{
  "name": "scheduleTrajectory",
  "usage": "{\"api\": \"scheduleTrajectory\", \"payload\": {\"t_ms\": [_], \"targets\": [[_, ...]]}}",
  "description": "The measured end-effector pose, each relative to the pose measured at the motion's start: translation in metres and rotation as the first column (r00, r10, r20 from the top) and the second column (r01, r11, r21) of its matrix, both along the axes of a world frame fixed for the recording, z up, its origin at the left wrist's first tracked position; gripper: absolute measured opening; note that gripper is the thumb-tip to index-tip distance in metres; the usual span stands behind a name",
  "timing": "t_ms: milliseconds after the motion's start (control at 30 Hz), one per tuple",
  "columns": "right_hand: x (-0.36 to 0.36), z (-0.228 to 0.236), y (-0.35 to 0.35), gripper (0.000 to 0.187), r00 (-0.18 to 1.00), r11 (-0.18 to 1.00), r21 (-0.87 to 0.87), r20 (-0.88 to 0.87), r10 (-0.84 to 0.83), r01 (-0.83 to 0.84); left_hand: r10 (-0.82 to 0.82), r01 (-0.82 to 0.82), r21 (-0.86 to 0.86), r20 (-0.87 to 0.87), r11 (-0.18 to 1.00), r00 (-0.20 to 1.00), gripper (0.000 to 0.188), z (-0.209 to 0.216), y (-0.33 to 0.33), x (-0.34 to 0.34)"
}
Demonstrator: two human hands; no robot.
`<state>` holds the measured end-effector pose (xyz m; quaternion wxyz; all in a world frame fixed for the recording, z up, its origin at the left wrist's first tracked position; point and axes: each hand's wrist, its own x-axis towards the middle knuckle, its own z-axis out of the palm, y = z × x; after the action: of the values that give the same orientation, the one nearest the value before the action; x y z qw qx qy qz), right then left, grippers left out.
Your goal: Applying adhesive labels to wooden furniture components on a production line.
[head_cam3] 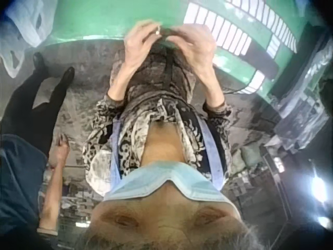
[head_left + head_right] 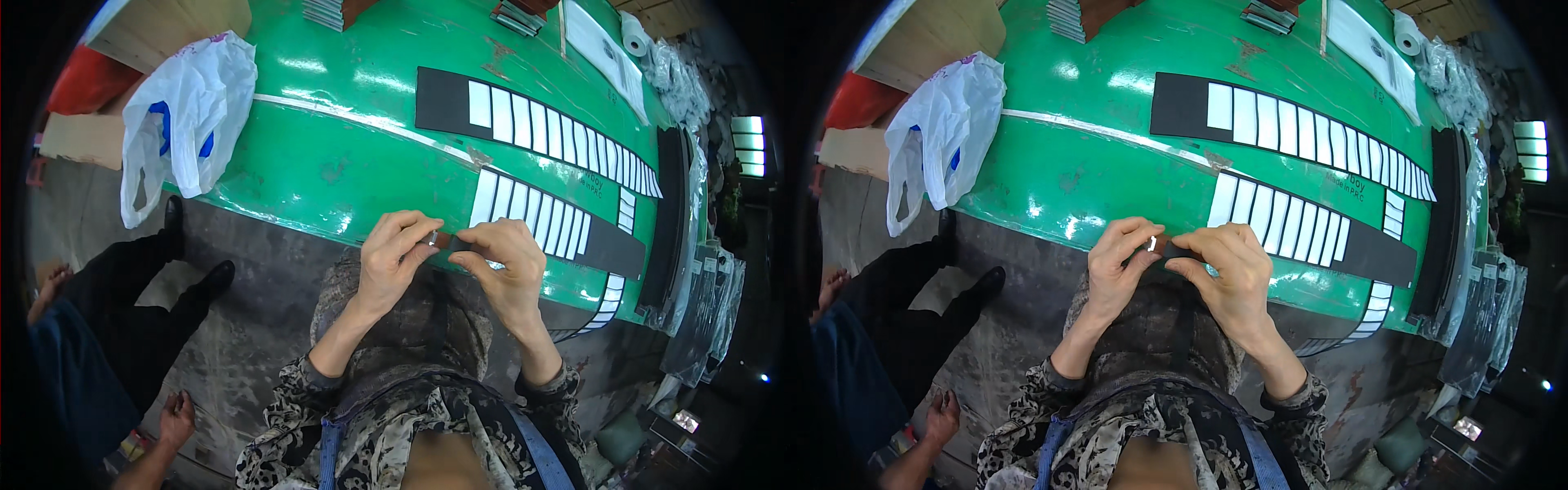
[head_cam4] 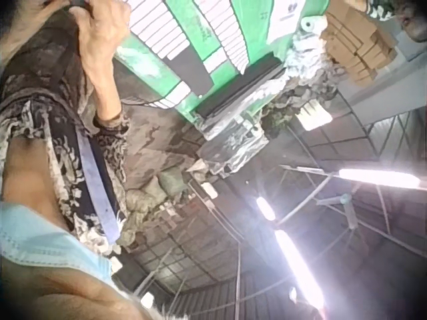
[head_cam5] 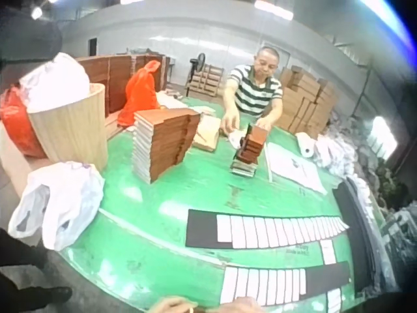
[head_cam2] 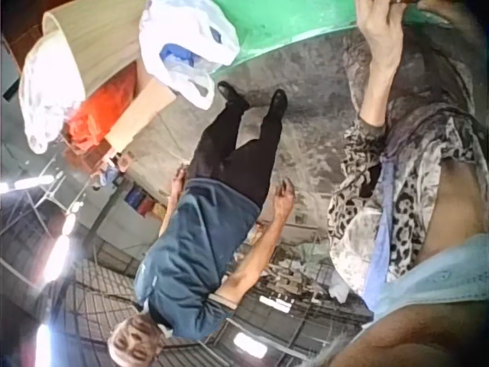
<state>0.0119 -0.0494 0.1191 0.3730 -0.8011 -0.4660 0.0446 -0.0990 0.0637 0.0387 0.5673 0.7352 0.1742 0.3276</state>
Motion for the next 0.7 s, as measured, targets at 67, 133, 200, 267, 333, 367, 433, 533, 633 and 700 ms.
{"api": "scheduleTrajectory", "payload": {"t_ms": [67,133,200,267,333,367,433,533,633,700], "targets": [[-0.002,-0.001,0.003,0.027,1.0,1.0,0.013,0.014,-0.001,0.001,-0.015,0.015,0.027,0.007,1.0,1.0,0.036,-0.001,0.002,0.0],[-0.003,-0.004,0.004,0.026,1.0,1.0,0.013,0.024,-0.012,0.011,-0.012,0.012,0.037,0.01,0.999,1.0,0.036,-0.001,0.003,0.0],[-0.004,-0.007,0.004,0.026,0.999,1.0,0.011,0.026,-0.02,0.02,-0.008,0.007,0.046,0.015,0.999,1.0,0.036,-0.001,0.004,0.001],[-0.005,-0.008,0.005,0.026,0.999,1.0,0.007,0.023,-0.026,0.026,0.0,-0.001,0.052,0.024,0.999,1.0,0.037,0.001,0.005,0.002],[-0.005,-0.009,0.005,0.026,0.999,0.999,0.011,0.011,-0.037,0.037,0.0,-0.001,0.047,0.014,0.999,1.0,0.037,0.002,0.005,0.002],[-0.005,-0.009,0.006,0.026,0.999,0.999,0.013,0.005,-0.042,0.042,0.001,-0.001,0.045,0.009,0.999,1.0,0.037,0.003,0.005,0.002],[-0.005,-0.009,0.007,0.026,0.999,0.999,0.011,0.025,-0.033,0.032,0.003,-0.004,0.037,0.012,0.999,1.0,0.036,0.002,0.004,0.002],[-0.005,-0.01,0.007,0.027,0.999,1.0,0.012,0.038,-0.03,0.029,0.02,-0.021,0.027,0.028,0.999,0.999,0.038,0.002,0.003,0.003],[-0.006,-0.012,0.006,0.027,0.999,0.999,0.007,0.036,-0.037,0.036,0.025,-0.027,0.033,0.042,0.999,0.999,0.04,0.003,0.003,0.003],[-0.006,-0.012,0.006,0.027,0.999,0.999,0.005,0.035,-0.039,0.038,0.02,-0.021,0.041,0.036,0.999,0.999,0.038,0.003,0.003,0.003]]}}
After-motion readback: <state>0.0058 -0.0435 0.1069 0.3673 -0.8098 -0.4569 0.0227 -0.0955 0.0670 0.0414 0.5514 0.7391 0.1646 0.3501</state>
